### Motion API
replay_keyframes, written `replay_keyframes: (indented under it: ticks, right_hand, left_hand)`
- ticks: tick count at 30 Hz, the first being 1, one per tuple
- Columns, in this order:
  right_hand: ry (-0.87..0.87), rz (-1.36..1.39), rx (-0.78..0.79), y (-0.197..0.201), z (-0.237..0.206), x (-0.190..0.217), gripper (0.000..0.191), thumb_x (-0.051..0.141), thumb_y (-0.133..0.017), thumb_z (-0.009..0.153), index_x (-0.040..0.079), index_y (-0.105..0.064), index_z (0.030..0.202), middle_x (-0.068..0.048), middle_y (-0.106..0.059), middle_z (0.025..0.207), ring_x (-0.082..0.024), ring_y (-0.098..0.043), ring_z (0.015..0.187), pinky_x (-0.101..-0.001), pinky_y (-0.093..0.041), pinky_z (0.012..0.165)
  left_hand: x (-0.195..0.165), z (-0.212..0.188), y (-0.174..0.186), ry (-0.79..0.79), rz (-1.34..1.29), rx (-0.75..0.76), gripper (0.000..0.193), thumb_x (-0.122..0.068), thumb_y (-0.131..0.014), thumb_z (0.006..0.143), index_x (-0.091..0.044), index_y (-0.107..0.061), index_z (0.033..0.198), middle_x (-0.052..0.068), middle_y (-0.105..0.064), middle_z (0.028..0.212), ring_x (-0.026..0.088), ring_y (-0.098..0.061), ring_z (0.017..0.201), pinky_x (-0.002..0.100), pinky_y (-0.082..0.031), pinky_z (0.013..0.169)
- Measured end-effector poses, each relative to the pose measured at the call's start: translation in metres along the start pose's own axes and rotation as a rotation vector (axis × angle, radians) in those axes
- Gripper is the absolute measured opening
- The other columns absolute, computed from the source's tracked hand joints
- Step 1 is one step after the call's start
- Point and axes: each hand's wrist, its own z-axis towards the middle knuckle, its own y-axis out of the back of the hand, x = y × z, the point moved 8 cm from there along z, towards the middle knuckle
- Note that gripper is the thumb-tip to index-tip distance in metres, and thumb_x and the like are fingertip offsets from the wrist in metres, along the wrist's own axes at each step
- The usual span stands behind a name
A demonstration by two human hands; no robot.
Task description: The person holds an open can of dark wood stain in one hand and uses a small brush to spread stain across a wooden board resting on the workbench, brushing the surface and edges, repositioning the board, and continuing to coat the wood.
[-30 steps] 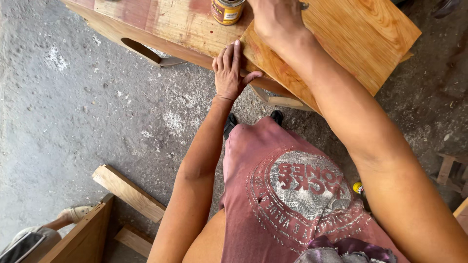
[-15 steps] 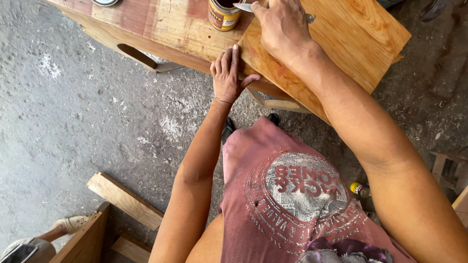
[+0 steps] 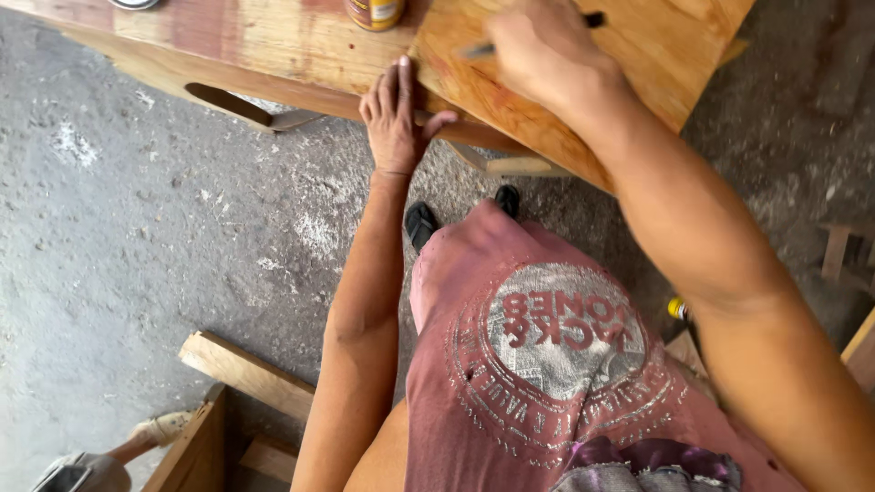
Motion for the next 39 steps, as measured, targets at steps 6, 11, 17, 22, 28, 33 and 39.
replay_keyframes:
  ticks: [6,11,17,22,28,33,39]
  right_hand:
    - [-0.517,0.308,-0.141,-0.014,-0.181,-0.081,0.02,0.004,-0.062,0.103,0.005,-0.063,0.123,-0.019,-0.072,0.095,-0.033,-0.071,0.08,-0.0437,-0.056,0.065]
    - [-0.95,1.105,-0.269,-0.071,-0.296,-0.105,0.023,-0.006,-0.053,0.101,0.001,-0.064,0.121,-0.013,-0.07,0.093,-0.02,-0.071,0.071,-0.0311,-0.057,0.06]
    - [-1.059,1.358,-0.424,-0.119,-0.33,-0.105,0.019,-0.009,-0.054,0.101,-0.005,-0.065,0.116,-0.013,-0.069,0.091,-0.016,-0.064,0.066,-0.0291,-0.051,0.056]
    - [-1.022,1.356,-0.527,-0.116,-0.297,-0.096,0.021,-0.011,-0.055,0.096,-0.006,-0.066,0.114,-0.013,-0.07,0.096,-0.017,-0.069,0.073,-0.0303,-0.058,0.065]
    - [-0.915,1.567,-0.621,-0.123,-0.262,-0.066,0.023,-0.013,-0.058,0.096,-0.006,-0.067,0.116,-0.013,-0.07,0.099,-0.019,-0.071,0.08,-0.0312,-0.061,0.074]
    - [-0.687,1.256,-0.511,-0.101,-0.255,-0.064,0.037,-0.009,-0.052,0.104,-0.004,-0.065,0.139,-0.012,-0.071,0.118,-0.018,-0.068,0.102,-0.0317,-0.058,0.093]
    - [-0.276,0.378,-0.495,-0.067,-0.249,-0.03,0.045,0.003,-0.069,0.103,-0.002,-0.056,0.145,-0.017,-0.061,0.123,-0.03,-0.067,0.107,-0.0385,-0.057,0.09]
  left_hand:
    - [0.006,-0.011,0.005,-0.048,-0.094,0.034,0.101,-0.07,-0.072,0.095,-0.008,-0.03,0.162,0.017,-0.045,0.154,0.036,-0.042,0.141,0.052,-0.028,0.118]
    - [0.01,-0.017,0.015,-0.017,-0.253,0.05,0.078,-0.045,-0.081,0.099,-0.005,-0.044,0.154,0.018,-0.047,0.152,0.037,-0.042,0.14,0.052,-0.032,0.119]
    - [-0.075,-0.037,0.001,-0.213,-0.382,0.121,0.052,-0.027,-0.078,0.096,-0.004,-0.057,0.138,0.018,-0.056,0.138,0.037,-0.052,0.126,0.05,-0.042,0.109]
    - [-0.157,-0.098,-0.074,0.335,-1.106,0.98,0.056,-0.041,-0.082,0.088,-0.002,-0.066,0.125,0.011,-0.073,0.106,0.018,-0.071,0.095,0.035,-0.059,0.084]
    - [-0.207,-0.141,-0.096,0.278,-1.344,1.176,0.041,-0.036,-0.074,0.1,0.004,-0.07,0.09,0.006,-0.064,0.076,0.01,-0.057,0.068,0.028,-0.048,0.061]
    - [-0.201,-0.145,-0.1,0.74,-1.897,1.206,0.02,-0.023,-0.071,0.1,-0.004,-0.072,0.097,0.0,-0.068,0.083,0.009,-0.059,0.065,0.024,-0.049,0.061]
    - [-0.215,-0.138,-0.078,0.826,-2.178,1.28,0.016,-0.022,-0.066,0.098,-0.008,-0.072,0.099,0.003,-0.071,0.082,0.012,-0.067,0.067,0.026,-0.054,0.06]
